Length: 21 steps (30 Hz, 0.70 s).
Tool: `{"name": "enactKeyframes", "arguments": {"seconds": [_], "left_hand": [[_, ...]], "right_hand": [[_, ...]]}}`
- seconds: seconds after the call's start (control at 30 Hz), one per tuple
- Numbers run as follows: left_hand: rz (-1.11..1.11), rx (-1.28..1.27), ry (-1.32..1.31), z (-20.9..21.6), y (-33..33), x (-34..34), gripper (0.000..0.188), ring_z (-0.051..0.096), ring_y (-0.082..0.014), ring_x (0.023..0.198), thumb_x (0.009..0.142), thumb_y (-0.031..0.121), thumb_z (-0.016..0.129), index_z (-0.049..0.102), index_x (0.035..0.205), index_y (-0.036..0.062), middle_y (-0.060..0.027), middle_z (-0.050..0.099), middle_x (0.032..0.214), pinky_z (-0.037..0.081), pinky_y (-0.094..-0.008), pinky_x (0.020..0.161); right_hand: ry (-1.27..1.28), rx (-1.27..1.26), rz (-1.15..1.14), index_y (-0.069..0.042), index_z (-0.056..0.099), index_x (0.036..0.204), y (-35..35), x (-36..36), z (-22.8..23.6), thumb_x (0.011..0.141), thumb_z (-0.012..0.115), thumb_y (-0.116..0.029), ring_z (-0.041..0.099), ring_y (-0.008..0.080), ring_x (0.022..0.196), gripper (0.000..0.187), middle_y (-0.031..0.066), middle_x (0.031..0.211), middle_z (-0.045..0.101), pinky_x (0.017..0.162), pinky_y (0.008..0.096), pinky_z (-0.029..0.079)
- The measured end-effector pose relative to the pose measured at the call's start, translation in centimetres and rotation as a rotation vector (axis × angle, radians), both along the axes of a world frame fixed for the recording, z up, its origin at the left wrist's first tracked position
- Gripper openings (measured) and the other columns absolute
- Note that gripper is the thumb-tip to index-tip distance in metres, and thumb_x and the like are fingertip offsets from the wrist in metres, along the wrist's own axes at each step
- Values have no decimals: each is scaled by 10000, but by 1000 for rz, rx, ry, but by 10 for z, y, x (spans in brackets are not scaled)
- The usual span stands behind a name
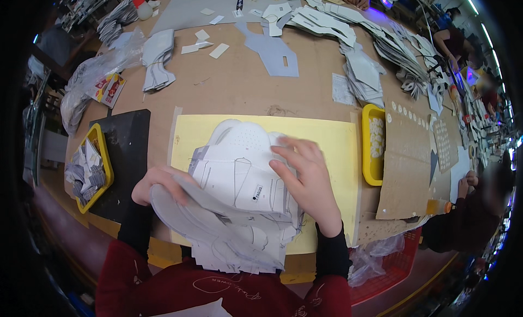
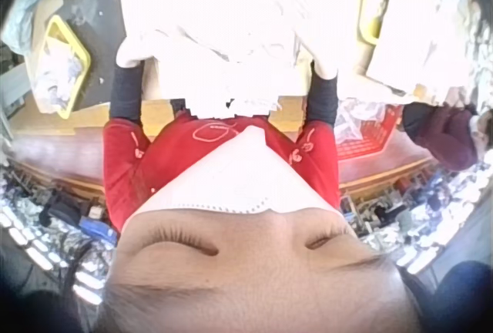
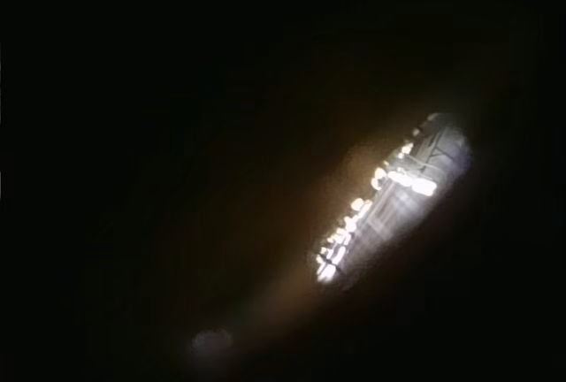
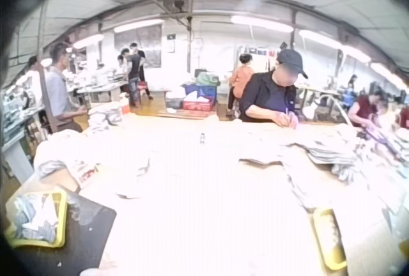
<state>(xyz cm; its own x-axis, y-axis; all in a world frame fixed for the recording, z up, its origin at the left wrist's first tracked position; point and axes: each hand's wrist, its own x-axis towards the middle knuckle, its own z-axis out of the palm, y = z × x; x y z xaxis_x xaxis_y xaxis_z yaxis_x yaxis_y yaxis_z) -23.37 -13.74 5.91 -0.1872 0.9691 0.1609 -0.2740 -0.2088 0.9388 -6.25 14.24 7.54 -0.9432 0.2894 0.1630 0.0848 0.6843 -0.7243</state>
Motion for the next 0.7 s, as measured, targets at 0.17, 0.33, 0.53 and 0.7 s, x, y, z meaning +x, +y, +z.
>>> {"name": "enactKeyframes", "arguments": {"seconds": [0.17, 0.33, 0.53, 0.7], "left_hand": [[-15, 32, -99, 15, 8, 4, 317, 636, -350, 1146, 737, -59, 733, 765, 1033, 51, -180, 674, 1207, 433, -388, 1038], [291, 72, 484, 8, 21, 3, 300, 593, -365, 1209, 773, -48, 698, 763, 1050, 50, -214, 665, 1222, 345, -431, 1115], [-147, 131, 231, 10, 14, -6, 285, 642, -387, 1126, 871, 45, 636, 732, 1135, 3, -226, 679, 1194, 408, -454, 1071], [-84, -6, 103, 23, 18, -1, 179, 691, -405, 992, 908, 109, 653, 764, 1041, 65, -265, 698, 1088, 482, -462, 968]], "right_hand": [[-41, 212, 17, -9, 707, 1112, -10, 3, -16, 836, 737, -150, 514, 323, 1263, 311, 169, 1268, 629, 1052, 405, 409], [-260, -733, 333, -32, 690, 1158, -8, 25, 11, 839, 732, -131, 552, 333, 1222, 337, 132, 1220, 662, 1044, 425, 412], [35, -157, -30, -66, 689, 1180, -14, 33, -8, 824, 748, -119, 471, 374, 1301, 365, 149, 1331, 595, 1079, 452, 386], [-61, 97, -167, -42, 708, 1144, -19, 38, -26, 823, 759, -115, 385, 404, 1381, 334, 152, 1370, 576, 1087, 464, 388]]}}
